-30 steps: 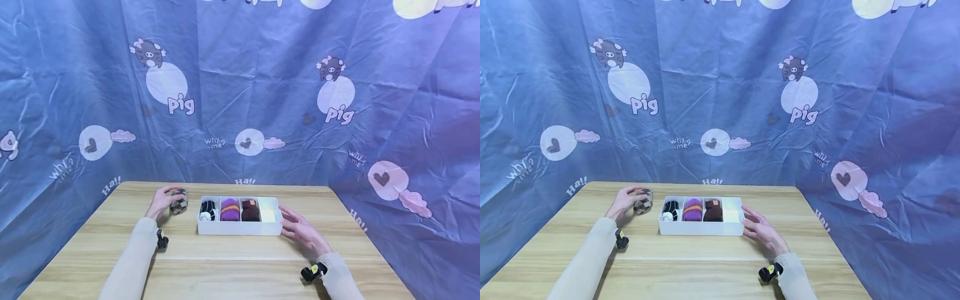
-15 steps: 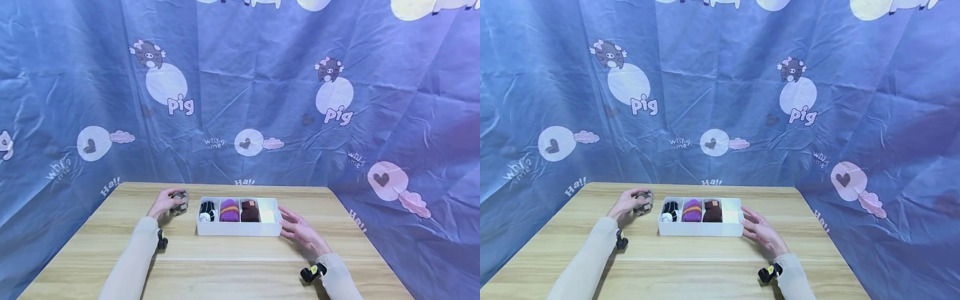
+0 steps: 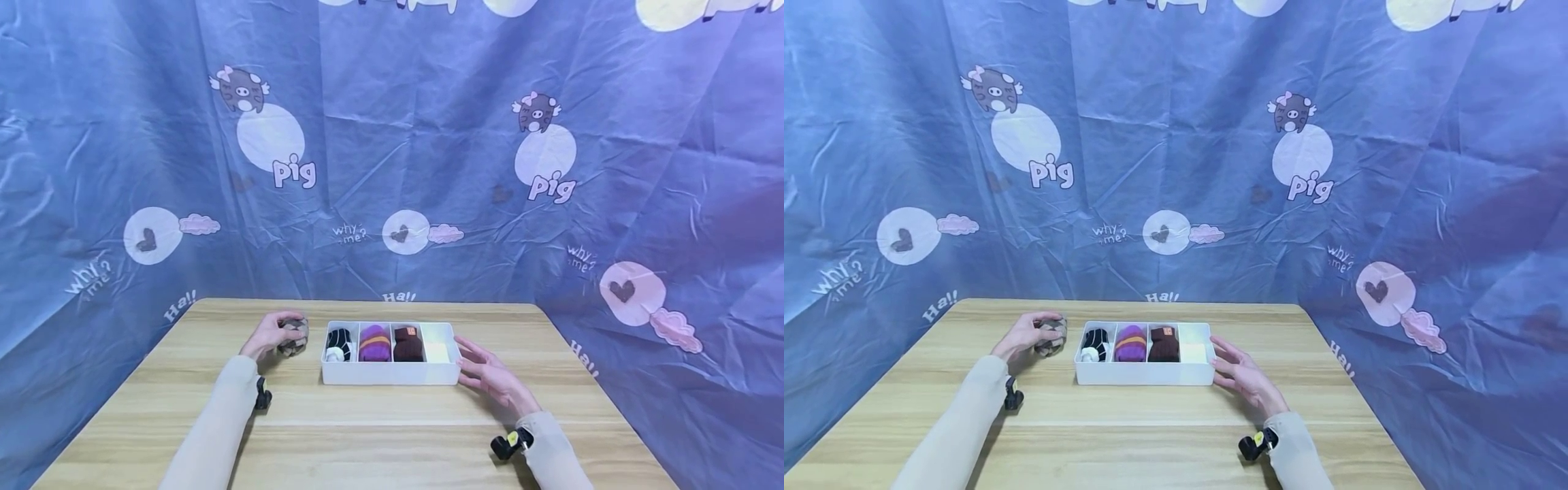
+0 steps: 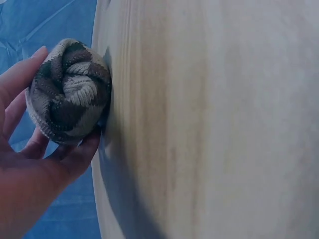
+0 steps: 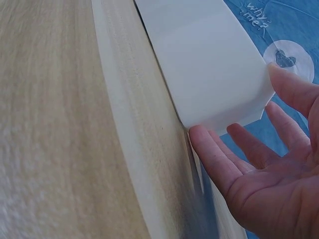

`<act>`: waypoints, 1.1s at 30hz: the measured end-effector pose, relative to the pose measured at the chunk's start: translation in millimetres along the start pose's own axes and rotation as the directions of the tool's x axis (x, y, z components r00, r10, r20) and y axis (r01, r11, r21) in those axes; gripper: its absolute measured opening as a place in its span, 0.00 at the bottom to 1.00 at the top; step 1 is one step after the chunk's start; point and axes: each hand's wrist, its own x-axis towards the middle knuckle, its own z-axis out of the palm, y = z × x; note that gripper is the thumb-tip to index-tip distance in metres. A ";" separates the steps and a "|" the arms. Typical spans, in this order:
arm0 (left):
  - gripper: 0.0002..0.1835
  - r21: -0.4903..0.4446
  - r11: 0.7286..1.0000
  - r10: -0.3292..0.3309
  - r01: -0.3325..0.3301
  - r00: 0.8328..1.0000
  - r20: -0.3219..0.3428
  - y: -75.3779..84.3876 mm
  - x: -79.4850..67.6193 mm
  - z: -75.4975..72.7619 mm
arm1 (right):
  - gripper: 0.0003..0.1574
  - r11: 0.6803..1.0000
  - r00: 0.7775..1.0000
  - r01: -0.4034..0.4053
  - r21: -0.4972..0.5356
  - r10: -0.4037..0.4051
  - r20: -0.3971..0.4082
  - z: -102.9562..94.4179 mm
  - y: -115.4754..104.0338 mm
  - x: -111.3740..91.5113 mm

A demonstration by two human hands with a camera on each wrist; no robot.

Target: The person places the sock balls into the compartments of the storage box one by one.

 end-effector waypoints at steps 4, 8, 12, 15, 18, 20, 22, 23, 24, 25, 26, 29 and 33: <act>0.27 0.016 1.000 -0.004 0.004 1.000 -0.007 0.4 1.5 1.0 | 0.46 1.000 1.000 0.002 -0.010 -0.002 0.003 -2.0 1.3 0.0; 0.27 0.021 1.000 -0.005 0.005 1.000 -0.011 -0.7 1.2 0.6 | 0.46 1.000 1.000 0.003 -0.011 -0.003 0.011 -0.9 0.6 -0.2; 0.26 0.030 1.000 -0.001 0.002 1.000 -0.020 0.1 0.3 0.0 | 0.46 1.000 1.000 0.005 0.000 -0.005 0.015 0.4 -0.4 0.2; 0.27 0.026 1.000 -0.003 0.004 1.000 -0.028 2.2 -0.3 0.2 | 0.46 1.000 1.000 0.006 0.002 -0.006 0.013 0.3 -0.5 0.4; 0.28 -0.006 1.000 -0.009 0.009 0.998 -0.062 5.6 -0.4 1.3 | 0.45 1.000 1.000 0.003 0.003 -0.003 0.007 -0.1 -0.3 0.3; 0.28 -0.024 1.000 -0.008 0.006 0.996 -0.088 7.8 -0.4 2.8 | 0.45 1.000 1.000 0.006 -0.002 -0.006 0.007 -0.6 -0.5 0.3; 0.29 -0.042 0.999 -0.011 0.007 0.993 -0.114 10.3 -0.1 4.6 | 0.45 1.000 1.000 0.003 0.004 -0.003 0.003 -1.0 -0.6 0.3; 0.29 -0.039 0.999 -0.004 -0.001 0.993 -0.122 11.5 0.0 5.6 | 0.45 1.000 1.000 0.003 0.005 -0.003 0.004 -1.1 -0.7 0.3; 0.29 -0.046 0.999 -0.003 -0.003 0.991 -0.132 12.5 0.4 6.8 | 0.45 1.000 1.000 0.004 0.004 -0.004 0.007 -1.1 -0.9 0.2; 0.29 -0.054 0.999 -0.003 -0.005 0.991 -0.137 13.3 1.0 8.0 | 0.45 1.000 1.000 0.005 0.004 -0.005 0.008 -1.1 -1.1 0.1; 0.29 -0.061 0.998 0.001 -0.010 0.990 -0.141 14.2 1.4 9.2 | 0.45 1.000 1.000 0.006 0.003 -0.006 0.010 -0.9 -1.3 0.0; 0.28 -0.078 0.996 0.019 -0.031 0.988 -0.150 16.9 2.8 12.9 | 0.45 1.000 1.000 0.003 0.006 -0.003 0.007 0.1 -2.3 -0.7; 0.27 -0.100 0.993 0.039 -0.058 0.983 -0.178 22.1 3.6 18.3 | 0.45 1.000 1.000 0.009 -0.002 -0.009 0.015 0.1 -3.2 -1.5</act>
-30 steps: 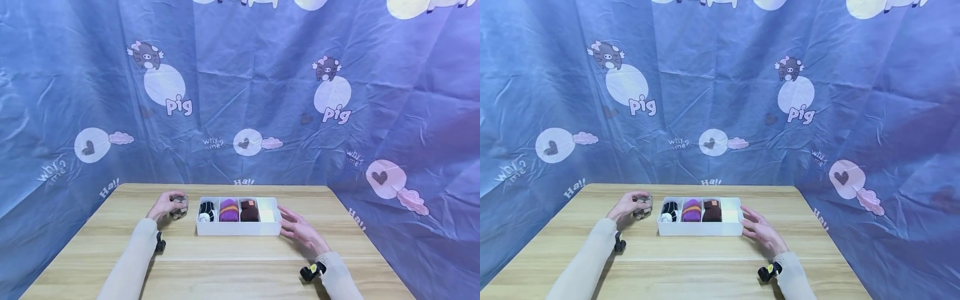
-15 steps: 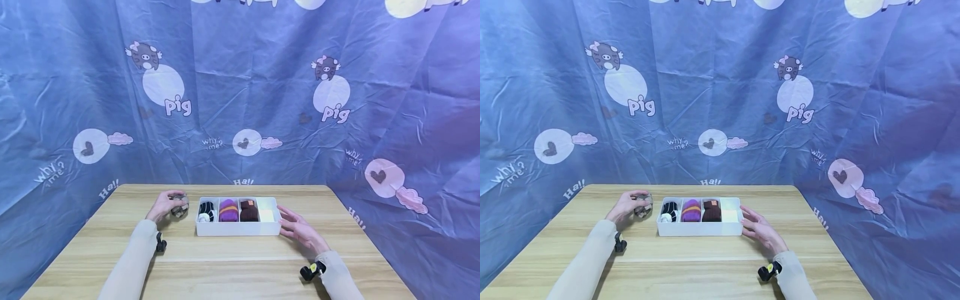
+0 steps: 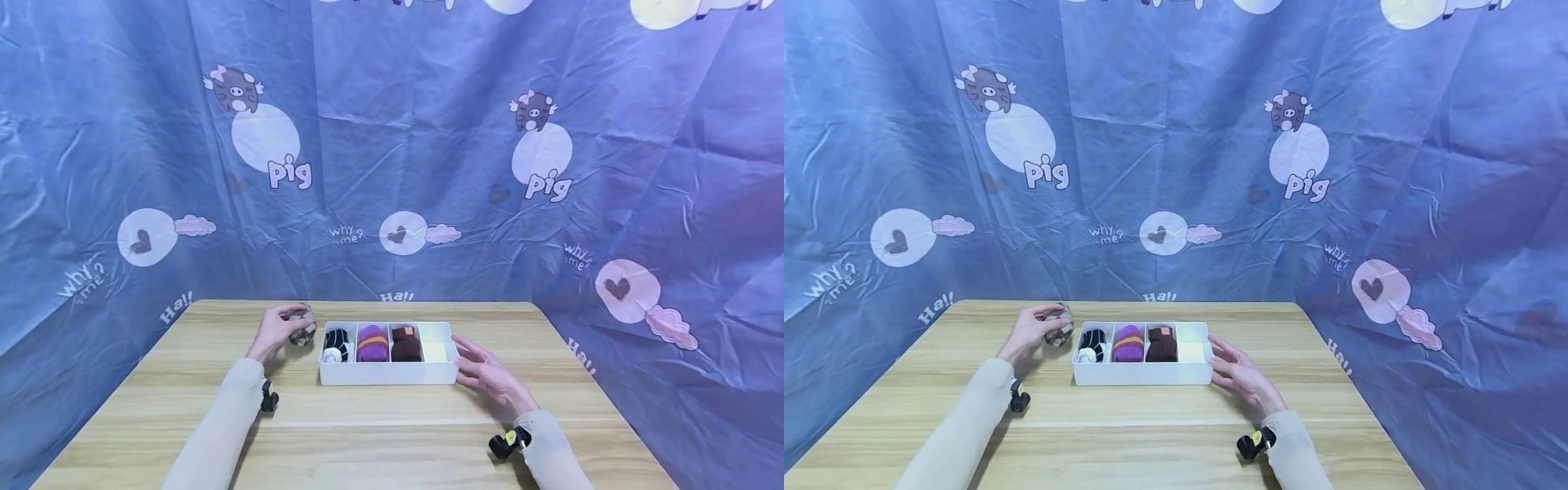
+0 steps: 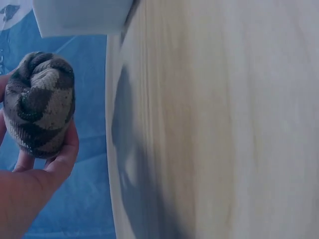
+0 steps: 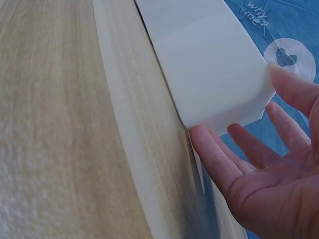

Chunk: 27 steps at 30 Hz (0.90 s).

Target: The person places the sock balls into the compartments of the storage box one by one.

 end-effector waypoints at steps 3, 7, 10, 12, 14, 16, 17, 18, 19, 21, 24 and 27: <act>0.26 -0.022 1.000 0.017 -0.018 0.999 -0.033 4.9 -0.6 6.5 | 0.46 1.000 1.000 0.010 0.004 -0.010 0.009 -0.9 0.3 -1.1; 0.25 -0.030 1.000 0.001 -0.004 0.996 -0.088 7.6 -3.8 17.5 | 0.46 1.000 1.000 0.004 0.002 -0.004 0.011 -0.8 2.8 -2.4; 0.24 -0.019 1.000 -0.018 0.016 0.990 -0.138 9.3 -7.6 25.7 | 0.46 1.000 1.000 -0.014 0.005 0.014 0.002 0.3 6.2 -2.4; 0.24 -0.015 1.000 -0.016 0.013 0.984 -0.175 11.8 -9.8 30.6 | 0.46 1.000 1.000 -0.023 0.015 0.023 -0.008 0.9 8.3 -2.0; 0.24 -0.011 1.000 -0.008 0.005 0.978 -0.210 15.2 -11.1 34.6 | 0.46 1.000 1.000 -0.023 0.017 0.023 -0.016 1.1 10.2 -1.8; 0.23 -0.007 1.000 0.008 -0.010 0.971 -0.238 18.6 -11.6 37.5 | 0.46 1.000 1.000 -0.018 0.014 0.019 -0.013 1.3 11.0 -1.8; 0.23 -0.007 1.000 0.016 -0.019 0.969 -0.248 20.5 -11.8 38.5 | 0.46 1.000 1.000 -0.018 0.009 0.018 -0.013 1.4 10.8 -1.9; 0.22 -0.011 1.000 0.023 -0.027 0.967 -0.253 22.7 -11.8 39.4 | 0.46 1.000 1.000 -0.017 0.007 0.017 -0.012 1.8 10.3 -1.8; 0.22 -0.013 0.999 0.029 -0.033 0.966 -0.258 24.8 -11.7 40.3 | 0.46 1.000 1.000 -0.016 0.004 0.016 -0.009 1.9 9.6 -1.7; 0.22 -0.023 0.999 0.033 -0.040 0.964 -0.265 29.9 -11.5 42.6 | 0.46 1.000 1.000 -0.013 -0.006 0.013 0.001 2.0 7.5 -1.3; 0.23 -0.036 0.998 0.036 -0.047 0.962 -0.270 38.6 -10.9 48.2 | 0.46 1.000 1.000 -0.002 -0.018 0.002 0.013 1.1 4.3 -0.7; 0.24 -0.055 0.998 0.024 -0.041 0.961 -0.275 45.8 -11.0 56.2 | 0.45 1.000 1.000 0.000 -0.027 0.000 0.005 -0.4 2.9 -1.4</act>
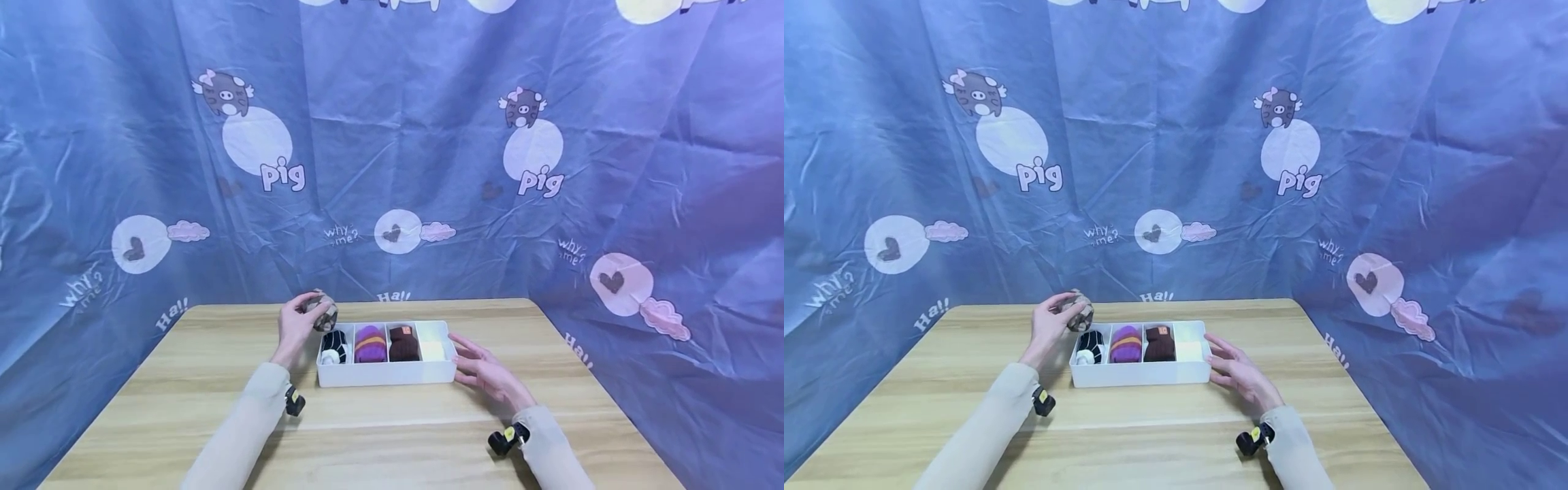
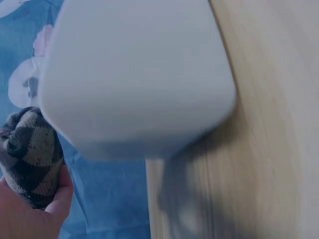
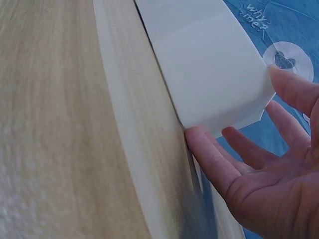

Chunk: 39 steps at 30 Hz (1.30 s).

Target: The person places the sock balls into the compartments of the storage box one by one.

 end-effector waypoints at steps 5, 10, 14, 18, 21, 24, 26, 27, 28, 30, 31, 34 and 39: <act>0.24 -0.049 0.997 -0.059 0.059 0.998 -0.003 4.9 -6.4 11.9 | 0.46 1.000 1.000 -0.015 -0.006 0.015 -0.007 -1.2 -0.8 -1.4; 0.23 -0.124 0.990 -0.073 0.073 0.997 0.006 10.1 -10.8 22.9 | 0.45 1.000 1.000 0.009 -0.006 -0.009 0.012 -2.5 -1.4 -0.6; 0.23 -0.153 0.987 -0.049 0.055 0.998 0.041 14.9 -14.5 31.8 | 0.45 1.000 1.000 0.014 -0.009 -0.014 0.014 -3.2 -1.9 -1.0; 0.22 -0.164 0.986 -0.011 0.024 0.997 0.081 17.5 -17.9 40.6 | 0.46 1.000 1.000 0.000 -0.002 0.000 0.007 -2.0 -2.6 -1.6; 0.22 -0.191 0.982 0.010 0.012 0.993 0.118 18.0 -20.4 46.8 | 0.46 1.000 1.000 -0.005 0.000 0.005 0.005 -0.8 -3.3 -1.3; 0.22 -0.205 0.979 0.024 0.010 0.986 0.164 17.6 -22.1 52.6 | 0.46 1.000 1.000 -0.006 0.002 0.006 0.005 -0.4 -3.8 -1.1; 0.23 -0.207 0.978 0.034 0.007 0.981 0.192 16.9 -23.3 56.0 | 0.46 1.000 1.000 -0.003 0.002 0.003 0.014 -0.7 -2.8 0.0; 0.24 -0.211 0.977 0.037 0.007 0.978 0.204 17.0 -23.8 57.8 | 0.45 1.000 1.000 0.000 0.004 0.000 0.017 -0.8 -2.5 0.4; 0.24 -0.212 0.977 0.043 0.004 0.975 0.216 17.2 -24.1 59.7 | 0.45 1.000 1.000 0.000 0.003 0.000 0.018 -1.1 -2.2 1.0; 0.25 -0.216 0.976 0.056 -0.003 0.970 0.236 17.8 -24.9 64.4 | 0.45 1.000 1.000 0.003 0.003 -0.003 0.021 -1.5 -2.0 1.9; 0.25 -0.213 0.977 0.063 -0.011 0.969 0.239 18.9 -25.7 66.7 | 0.45 1.000 1.000 0.005 0.004 -0.005 0.021 -1.9 -1.8 2.3; 0.25 -0.195 0.980 0.091 -0.043 0.966 0.243 20.0 -27.2 74.4 | 0.45 1.000 1.000 0.006 0.008 -0.006 0.017 -2.7 -2.1 2.9; 0.24 -0.165 0.984 0.111 -0.073 0.966 0.234 19.2 -30.9 86.3 | 0.46 1.000 1.000 0.009 0.010 -0.010 0.023 -3.7 -1.5 4.1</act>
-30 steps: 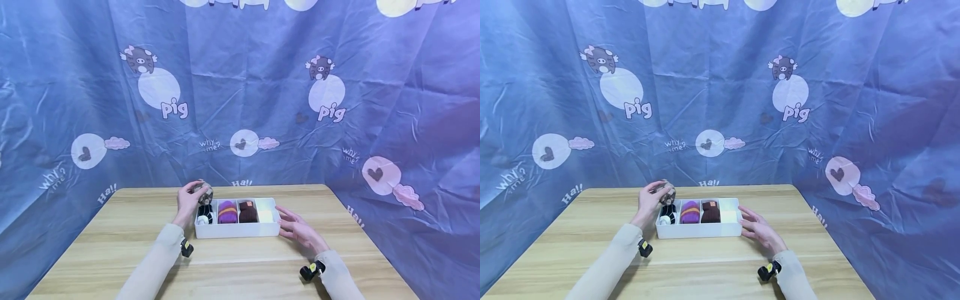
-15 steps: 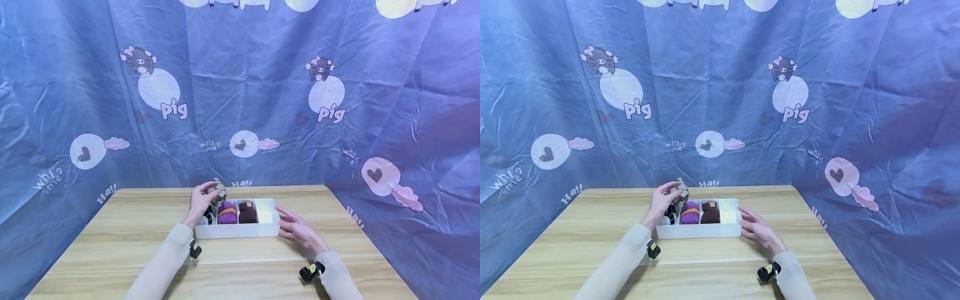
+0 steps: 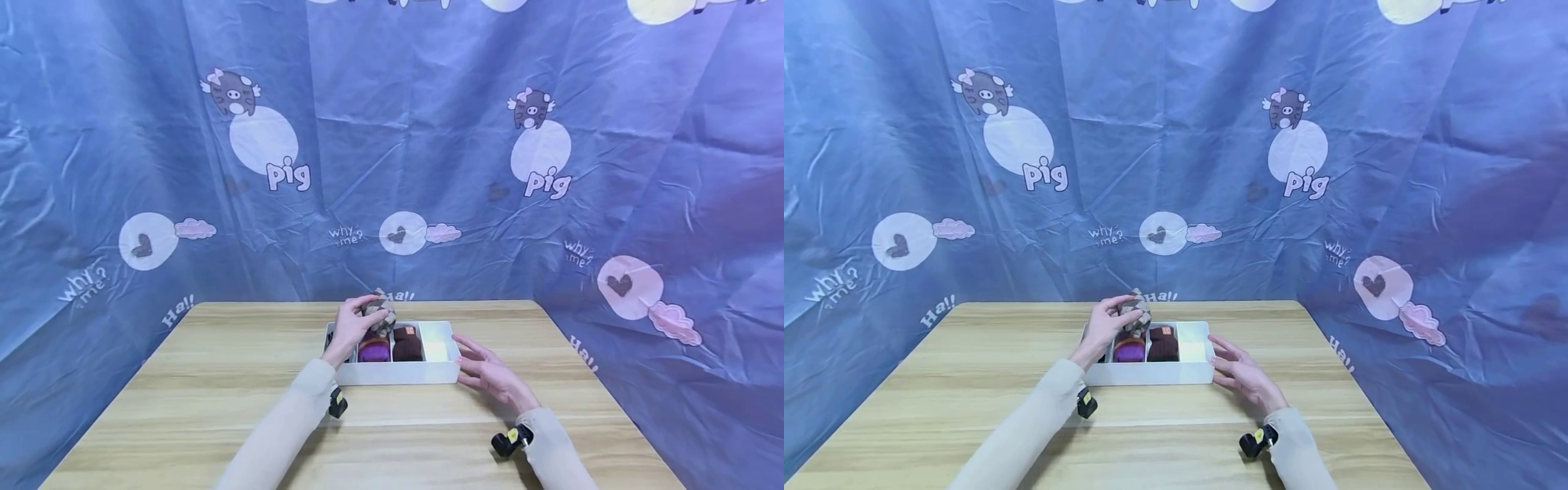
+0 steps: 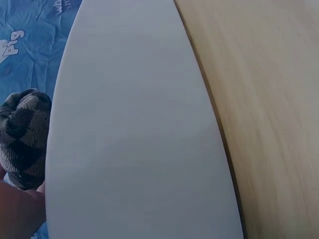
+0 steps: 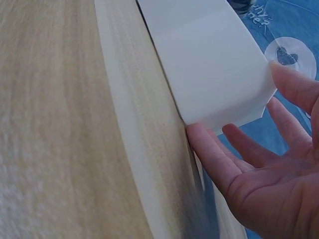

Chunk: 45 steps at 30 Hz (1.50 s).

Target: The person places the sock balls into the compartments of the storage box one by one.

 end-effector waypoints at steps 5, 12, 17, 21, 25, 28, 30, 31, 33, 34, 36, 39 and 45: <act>0.23 0.047 0.999 0.005 -0.006 1.000 0.015 -0.9 -3.3 10.8 | 0.46 1.000 1.000 -0.002 0.007 0.002 0.011 -0.9 0.9 1.0; 0.23 0.110 0.994 0.012 -0.018 0.999 0.050 0.7 -8.4 26.2 | 0.46 1.000 1.000 -0.008 0.022 0.007 0.021 -1.6 1.2 2.5; 0.21 0.202 0.977 0.052 -0.071 0.994 0.098 4.6 -11.9 40.2 | 0.46 1.000 1.000 -0.015 0.020 0.014 0.003 -2.4 2.3 1.6; 0.21 0.224 0.969 0.078 -0.108 0.987 0.139 6.8 -14.9 53.1 | 0.47 1.000 1.000 -0.023 0.012 0.023 -0.002 -2.4 1.0 0.0; 0.22 0.206 0.974 0.065 -0.096 0.986 0.156 8.8 -16.0 66.1 | 0.46 0.999 0.999 -0.038 0.006 0.038 -0.019 -2.5 0.1 2.0; 0.22 0.241 0.965 0.058 -0.099 0.984 0.170 10.2 -18.2 74.1 | 0.46 0.999 0.998 -0.049 0.014 0.050 -0.037 -2.2 -0.9 3.8; 0.22 0.253 0.961 0.065 -0.111 0.980 0.187 11.0 -20.4 79.0 | 0.45 0.999 0.998 -0.047 0.005 0.047 -0.042 -2.2 -1.0 4.2; 0.21 0.258 0.958 0.074 -0.124 0.978 0.196 11.6 -21.4 81.0 | 0.45 0.999 0.998 -0.047 0.003 0.047 -0.043 -1.6 -1.3 4.5; 0.21 0.271 0.952 0.081 -0.139 0.973 0.214 12.1 -23.5 84.9 | 0.45 0.999 0.998 -0.048 0.000 0.048 -0.038 -0.4 -1.2 4.9; 0.21 0.278 0.948 0.089 -0.151 0.971 0.223 12.2 -24.7 86.9 | 0.45 0.999 0.998 -0.046 -0.003 0.046 -0.033 0.1 -1.0 4.7; 0.20 0.312 0.936 0.091 -0.165 0.967 0.238 12.3 -27.1 91.0 | 0.46 0.999 0.998 -0.052 0.008 0.053 -0.032 1.2 -0.2 4.3; 0.20 0.360 0.917 0.088 -0.172 0.968 0.237 12.5 -30.4 96.3 | 0.46 0.999 0.998 -0.051 0.016 0.052 -0.024 1.7 0.3 3.4; 0.21 0.365 0.913 0.103 -0.182 0.969 0.225 13.1 -31.5 105.4 | 0.47 0.999 0.999 -0.033 0.008 0.033 -0.020 -0.2 -1.8 1.6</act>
